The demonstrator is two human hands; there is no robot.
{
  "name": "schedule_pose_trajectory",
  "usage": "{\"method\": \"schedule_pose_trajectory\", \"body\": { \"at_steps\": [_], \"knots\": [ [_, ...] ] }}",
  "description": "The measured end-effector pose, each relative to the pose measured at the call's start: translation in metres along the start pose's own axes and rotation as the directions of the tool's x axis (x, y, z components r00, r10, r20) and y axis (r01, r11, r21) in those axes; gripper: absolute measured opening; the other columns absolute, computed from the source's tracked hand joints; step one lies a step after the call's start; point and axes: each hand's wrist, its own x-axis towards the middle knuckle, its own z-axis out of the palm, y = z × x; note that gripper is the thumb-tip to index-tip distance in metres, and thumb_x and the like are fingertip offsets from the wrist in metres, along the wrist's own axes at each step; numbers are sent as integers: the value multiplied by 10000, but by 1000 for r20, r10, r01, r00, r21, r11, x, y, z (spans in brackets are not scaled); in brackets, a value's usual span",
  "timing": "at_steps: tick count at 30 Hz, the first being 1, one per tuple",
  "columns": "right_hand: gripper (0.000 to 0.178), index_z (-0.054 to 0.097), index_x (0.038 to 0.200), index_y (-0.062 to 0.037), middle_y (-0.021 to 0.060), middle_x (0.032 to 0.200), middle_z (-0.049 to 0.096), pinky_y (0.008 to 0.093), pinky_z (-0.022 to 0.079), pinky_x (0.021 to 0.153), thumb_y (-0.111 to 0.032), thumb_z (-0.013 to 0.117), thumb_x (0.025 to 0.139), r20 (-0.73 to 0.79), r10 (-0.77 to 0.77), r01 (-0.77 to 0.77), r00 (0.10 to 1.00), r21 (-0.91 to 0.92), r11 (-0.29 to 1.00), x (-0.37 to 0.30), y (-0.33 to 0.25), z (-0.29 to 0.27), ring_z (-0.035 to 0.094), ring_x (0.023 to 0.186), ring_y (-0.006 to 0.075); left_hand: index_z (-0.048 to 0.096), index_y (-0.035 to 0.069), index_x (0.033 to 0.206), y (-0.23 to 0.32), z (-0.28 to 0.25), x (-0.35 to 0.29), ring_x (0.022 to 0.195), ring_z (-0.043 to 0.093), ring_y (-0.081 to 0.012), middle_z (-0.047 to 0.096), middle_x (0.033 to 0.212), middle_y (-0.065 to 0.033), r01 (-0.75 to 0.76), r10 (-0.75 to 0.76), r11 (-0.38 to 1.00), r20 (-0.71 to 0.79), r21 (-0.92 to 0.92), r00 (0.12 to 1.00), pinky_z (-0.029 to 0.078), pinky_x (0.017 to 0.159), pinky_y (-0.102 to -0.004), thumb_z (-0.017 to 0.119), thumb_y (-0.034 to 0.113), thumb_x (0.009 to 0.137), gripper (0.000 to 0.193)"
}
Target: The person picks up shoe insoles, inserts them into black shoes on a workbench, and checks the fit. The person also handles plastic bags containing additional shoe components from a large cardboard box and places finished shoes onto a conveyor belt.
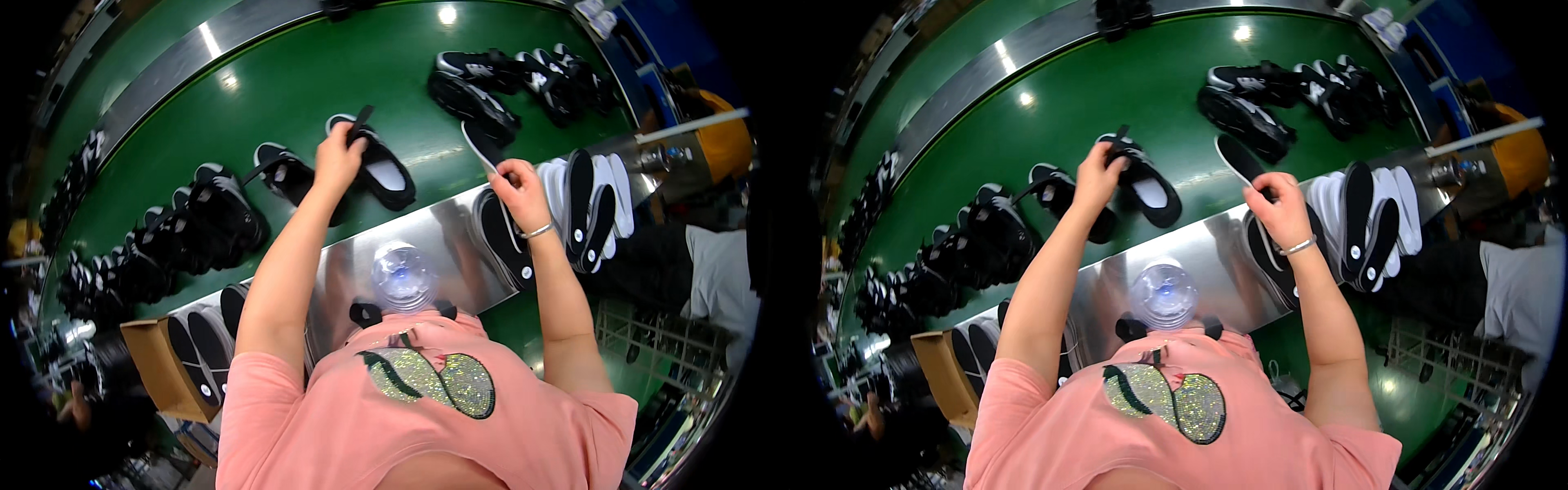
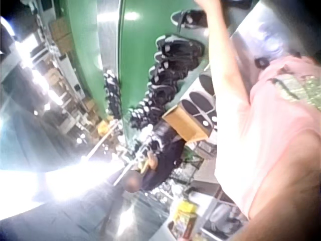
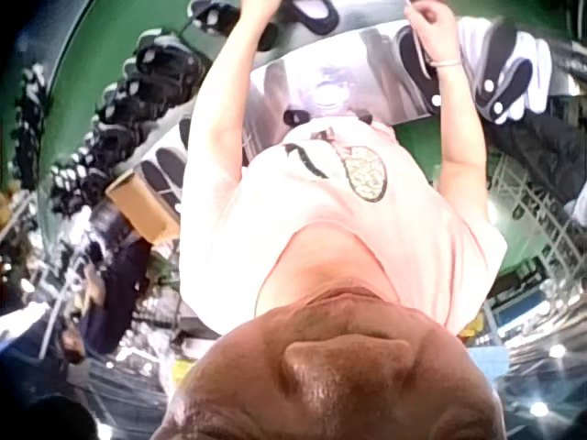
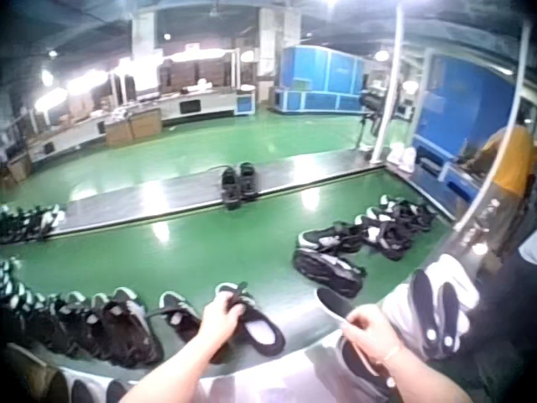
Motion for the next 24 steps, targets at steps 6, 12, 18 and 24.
{"method": "schedule_pose_trajectory", "body": {
  "at_steps": [6, 12, 18, 24],
  "knots": [
    [249, 612, 786, 19, 119, 647, 599, 343, 476, 628, -205, 541, 703, 682, 243, -105, 690, -238, 966, 48, -69, 79, 589, 628, 250, 553, 5, 864, -10, 0, 7, 763, 583, -315, 605, 791, -169, 126, -121, 992, 118, -31, 986, 443, 665, -365, 574, 194, 761, 216],
    [186, 634, 737, -27, 176, 832, 561, 386, 474, 689, -186, 565, 669, 606, -66, 509, 793, -599, 617, 40, -65, 153, 573, 766, 327, 552, 9, 864, -1, 3, 1, 754, 581, -321, 599, 769, -176, 190, -191, 982, 88, 18, 978, 441, 667, -371, 544, 185, 776, 197],
    [357, 566, 915, -45, 143, 861, 578, 365, 478, 679, -259, 614, 632, 655, 122, 523, 746, -689, 502, 22, -85, 91, 573, 832, 294, 536, 36, 853, -2, 6, -5, 765, 565, -351, 598, 778, -169, 188, -184, 976, -43, 112, 982, 430, 679, -418, 532, 201, 789, 177],
    [138, 634, 765, -54, 124, 817, 601, 328, 493, 652, -112, 564, 662, 688, -102, 660, 718, -627, 414, 18, -81, 107, 596, 770, 260, 539, 35, 855, -1, 9, -8, 756, 567, -349, 599, 772, -164, 181, -175, 980, -64, 89, 982, 432, 668, -412, 539, 202, 788, 180]
  ]
}}
